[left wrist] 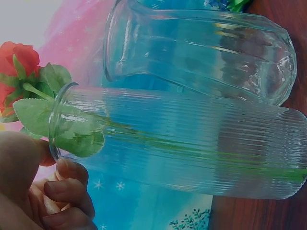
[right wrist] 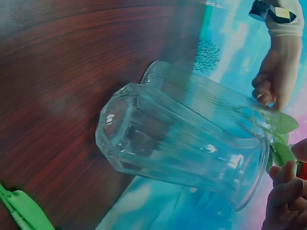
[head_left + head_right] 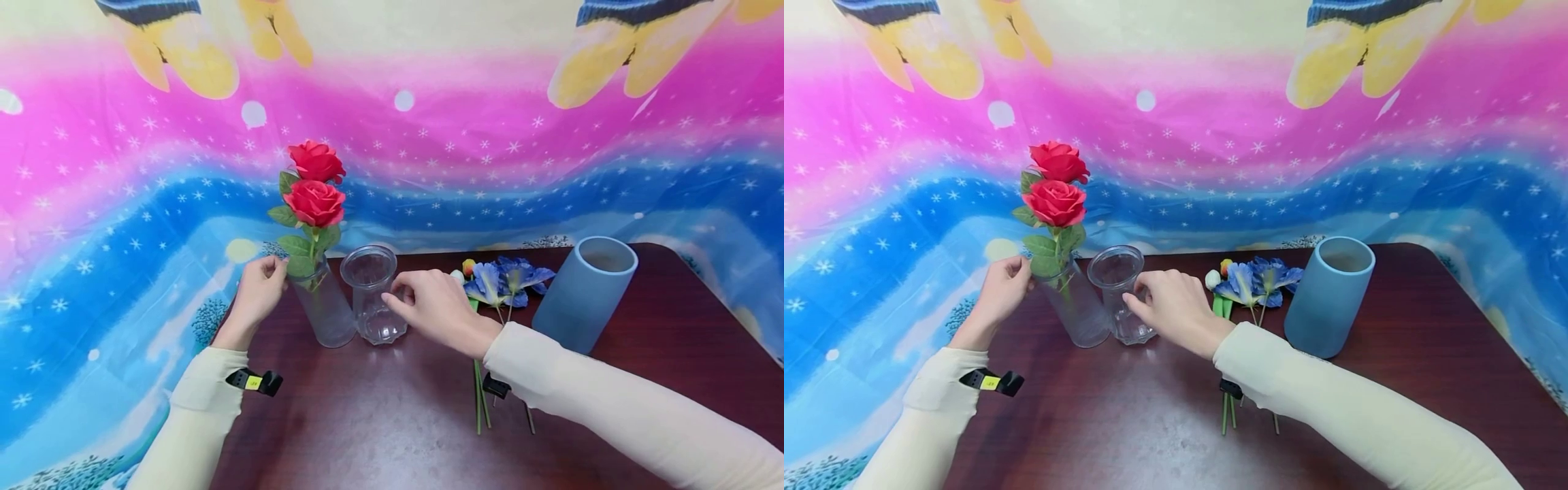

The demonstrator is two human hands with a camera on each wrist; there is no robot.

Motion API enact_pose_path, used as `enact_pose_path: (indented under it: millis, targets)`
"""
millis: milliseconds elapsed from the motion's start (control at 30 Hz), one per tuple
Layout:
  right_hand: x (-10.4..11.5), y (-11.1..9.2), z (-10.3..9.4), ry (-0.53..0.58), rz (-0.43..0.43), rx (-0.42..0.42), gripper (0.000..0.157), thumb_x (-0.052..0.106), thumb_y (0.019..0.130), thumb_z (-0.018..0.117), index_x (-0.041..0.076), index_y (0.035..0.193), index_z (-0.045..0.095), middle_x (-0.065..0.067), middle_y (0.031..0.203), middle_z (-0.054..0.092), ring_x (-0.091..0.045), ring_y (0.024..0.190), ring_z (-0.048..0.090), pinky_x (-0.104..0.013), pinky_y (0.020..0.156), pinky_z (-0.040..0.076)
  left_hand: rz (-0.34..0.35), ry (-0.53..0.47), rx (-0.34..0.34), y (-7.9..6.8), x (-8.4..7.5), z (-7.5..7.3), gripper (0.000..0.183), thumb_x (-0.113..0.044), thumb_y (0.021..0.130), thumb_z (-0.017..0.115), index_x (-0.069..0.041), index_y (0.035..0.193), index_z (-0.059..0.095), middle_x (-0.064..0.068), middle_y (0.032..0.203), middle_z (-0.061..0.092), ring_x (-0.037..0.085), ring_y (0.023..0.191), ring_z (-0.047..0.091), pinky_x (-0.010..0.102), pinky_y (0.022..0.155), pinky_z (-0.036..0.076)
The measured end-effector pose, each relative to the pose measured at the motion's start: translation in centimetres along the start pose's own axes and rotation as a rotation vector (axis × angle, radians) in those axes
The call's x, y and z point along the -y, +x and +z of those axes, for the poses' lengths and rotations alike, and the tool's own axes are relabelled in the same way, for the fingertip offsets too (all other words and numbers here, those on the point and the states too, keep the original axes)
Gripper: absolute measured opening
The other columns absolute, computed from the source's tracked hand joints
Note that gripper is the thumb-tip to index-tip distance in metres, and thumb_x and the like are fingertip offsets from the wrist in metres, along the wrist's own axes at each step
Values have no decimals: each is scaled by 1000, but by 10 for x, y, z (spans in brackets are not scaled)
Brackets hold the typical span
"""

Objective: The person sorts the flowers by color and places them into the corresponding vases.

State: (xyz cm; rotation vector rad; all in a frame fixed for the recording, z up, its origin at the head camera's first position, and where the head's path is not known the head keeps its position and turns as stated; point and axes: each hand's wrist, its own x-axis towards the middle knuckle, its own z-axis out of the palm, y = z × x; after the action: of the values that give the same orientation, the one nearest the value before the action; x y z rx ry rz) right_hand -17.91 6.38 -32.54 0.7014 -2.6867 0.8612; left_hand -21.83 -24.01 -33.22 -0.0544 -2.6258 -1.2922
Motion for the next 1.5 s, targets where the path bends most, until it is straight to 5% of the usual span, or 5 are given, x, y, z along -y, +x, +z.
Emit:
enact_pose_path:
  millis: [100, 200, 333, 1000, 1500]
  targets:
    - [-4, -2, -1, -14, -4, -13, 18, 37, 95, 69, 21, 89, 74, 11, 54, 51, -4, 48, 47, -27, 45, 34, -4, -55, 18, -1, 0, -1, 37, -20, 107, 42, -4, 74, 48, -8, 59, 55, 28, 106, 68, 29, 51, 36]
    - [-8, -3, -3, -19, 0, -16, 18, 37, 95, 69, 20, 91, 75, 11, 54, 52, -5, 47, 47, -27, 46, 35, -15, -88, 21, -3, 0, -3, 37, -22, 107, 45, -4, 74, 49, -8, 59, 54, 22, 86, 67, 29, 51, 36]
    - [-12, -6, -6, -8, 33, -6, 18, 37, 95, 68, 21, 92, 74, 10, 56, 53, -6, 48, 48, -27, 45, 36, -7, -70, 4, -9, -3, -9, 42, -32, 107, 48, -6, 74, 51, -5, 60, 54, 11, 51, 37, 29, 48, 34]
    - [-46, -28, -19, -49, 96, -20, 20, 37, 95, 69, 18, 96, 75, 9, 59, 56, -7, 52, 48, -29, 46, 37, 42, -118, 9, -36, -27, -13, 43, -33, 106, 52, 1, 79, 56, -7, 58, 57, 9, 48, 40, 30, 44, 33]
    - [-69, -38, -21, -82, 131, 1, 19, 35, 95, 70, 17, 98, 75, 6, 60, 52, -11, 51, 45, -30, 42, 29, 93, -210, 105, -48, -55, 9, 34, -22, 106, 54, 1, 82, 56, 4, 58, 58, 9, 44, 39, 27, 44, 31]
